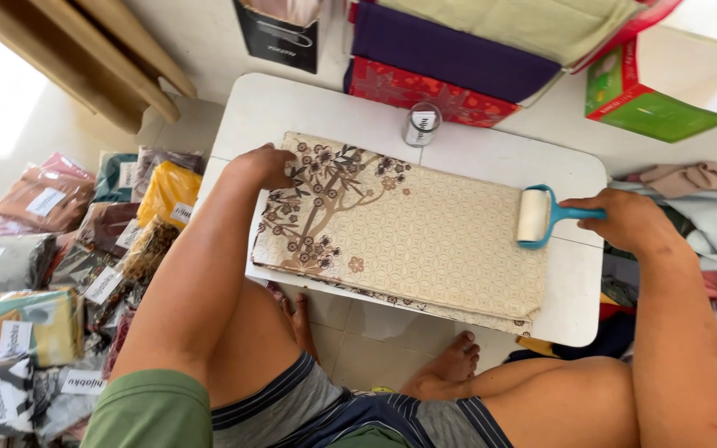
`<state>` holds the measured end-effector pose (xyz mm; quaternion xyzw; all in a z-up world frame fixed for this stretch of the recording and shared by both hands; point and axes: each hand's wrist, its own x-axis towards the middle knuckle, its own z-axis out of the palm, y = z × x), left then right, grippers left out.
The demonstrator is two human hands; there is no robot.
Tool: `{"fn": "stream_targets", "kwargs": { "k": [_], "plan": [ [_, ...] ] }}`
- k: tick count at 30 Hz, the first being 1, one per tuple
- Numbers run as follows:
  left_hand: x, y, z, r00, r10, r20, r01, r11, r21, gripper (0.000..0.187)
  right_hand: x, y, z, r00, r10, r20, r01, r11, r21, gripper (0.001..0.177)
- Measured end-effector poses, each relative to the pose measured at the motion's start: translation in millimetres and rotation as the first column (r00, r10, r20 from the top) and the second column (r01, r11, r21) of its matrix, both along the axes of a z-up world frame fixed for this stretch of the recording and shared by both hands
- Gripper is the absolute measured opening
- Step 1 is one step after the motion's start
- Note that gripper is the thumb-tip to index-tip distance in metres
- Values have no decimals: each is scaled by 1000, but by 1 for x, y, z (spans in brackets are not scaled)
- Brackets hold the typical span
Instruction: The person unfolds a patterned scarf on a small table and uses a lint roller to clean both sides of the fabric.
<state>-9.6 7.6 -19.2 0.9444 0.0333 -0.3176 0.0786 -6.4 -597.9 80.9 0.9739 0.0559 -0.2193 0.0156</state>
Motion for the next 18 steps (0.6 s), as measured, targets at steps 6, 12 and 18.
{"fn": "stream_targets", "kwargs": {
  "k": [6, 12, 18],
  "plan": [
    [-1, 9, 6, 997, 17, 69, -16, 1000, -18, 57, -11, 74, 23, 985, 158, 75, -167, 978, 128, 45],
    [8, 16, 3, 989, 90, 118, -79, 992, -98, 58, 4, 150, -2, 971, 240, 12, -240, 969, 59, 43],
    [29, 14, -31, 968, 158, 194, -141, 985, -99, 50, 9, 252, -5, 930, 366, 18, -366, 925, 98, 44]
  ]
}}
